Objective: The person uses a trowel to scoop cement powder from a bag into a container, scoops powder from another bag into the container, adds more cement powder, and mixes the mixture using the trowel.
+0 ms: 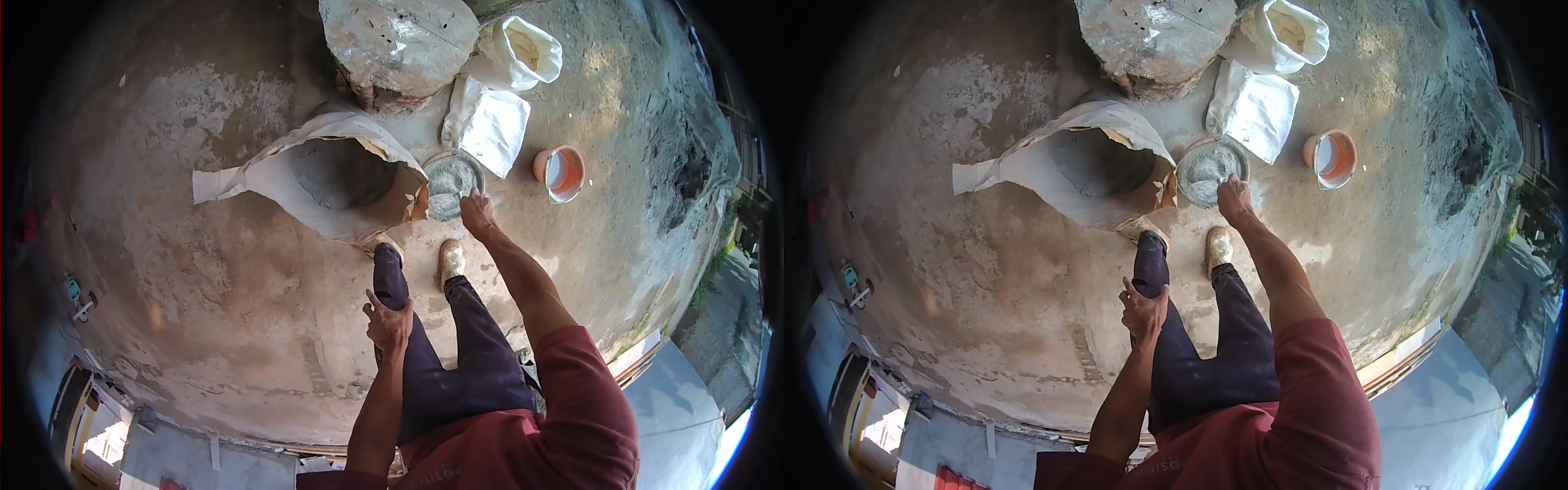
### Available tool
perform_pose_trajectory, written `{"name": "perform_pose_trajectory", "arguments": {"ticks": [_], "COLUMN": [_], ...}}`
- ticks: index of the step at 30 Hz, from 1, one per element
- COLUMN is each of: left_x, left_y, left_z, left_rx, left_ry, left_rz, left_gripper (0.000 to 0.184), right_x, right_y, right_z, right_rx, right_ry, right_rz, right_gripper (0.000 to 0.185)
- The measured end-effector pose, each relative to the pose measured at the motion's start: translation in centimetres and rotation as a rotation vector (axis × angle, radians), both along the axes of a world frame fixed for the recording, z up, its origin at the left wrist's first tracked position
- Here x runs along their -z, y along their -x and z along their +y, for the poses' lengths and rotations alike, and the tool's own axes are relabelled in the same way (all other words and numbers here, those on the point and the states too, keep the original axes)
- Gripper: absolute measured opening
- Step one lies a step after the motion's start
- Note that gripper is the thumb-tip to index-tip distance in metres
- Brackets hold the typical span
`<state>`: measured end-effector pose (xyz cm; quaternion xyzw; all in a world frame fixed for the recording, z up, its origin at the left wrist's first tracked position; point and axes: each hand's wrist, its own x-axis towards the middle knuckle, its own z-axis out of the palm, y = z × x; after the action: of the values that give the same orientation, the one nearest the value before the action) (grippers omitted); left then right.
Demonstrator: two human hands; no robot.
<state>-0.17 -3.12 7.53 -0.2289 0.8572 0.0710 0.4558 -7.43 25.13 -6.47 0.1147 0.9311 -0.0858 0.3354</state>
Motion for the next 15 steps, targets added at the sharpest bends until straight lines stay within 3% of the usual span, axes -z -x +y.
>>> {"name": "perform_pose_trajectory", "arguments": {"ticks": [8,15], "left_x": [-0.1,-0.3], "left_y": [-0.4,-1.3], "left_z": [0.1,0.5], "left_rx": [0.022,0.032], "left_ry": [-0.008,0.001], "left_rz": [0.017,0.028], "left_gripper": [0.099,0.099], "right_x": [1.1,-1.9], "right_y": [1.8,4.3], "right_z": [1.1,2.0], "right_rx": [0.066,0.133], "right_ry": [-0.011,0.042], "right_rz": [-0.088,-0.146], "right_gripper": [0.02,0.023]}}
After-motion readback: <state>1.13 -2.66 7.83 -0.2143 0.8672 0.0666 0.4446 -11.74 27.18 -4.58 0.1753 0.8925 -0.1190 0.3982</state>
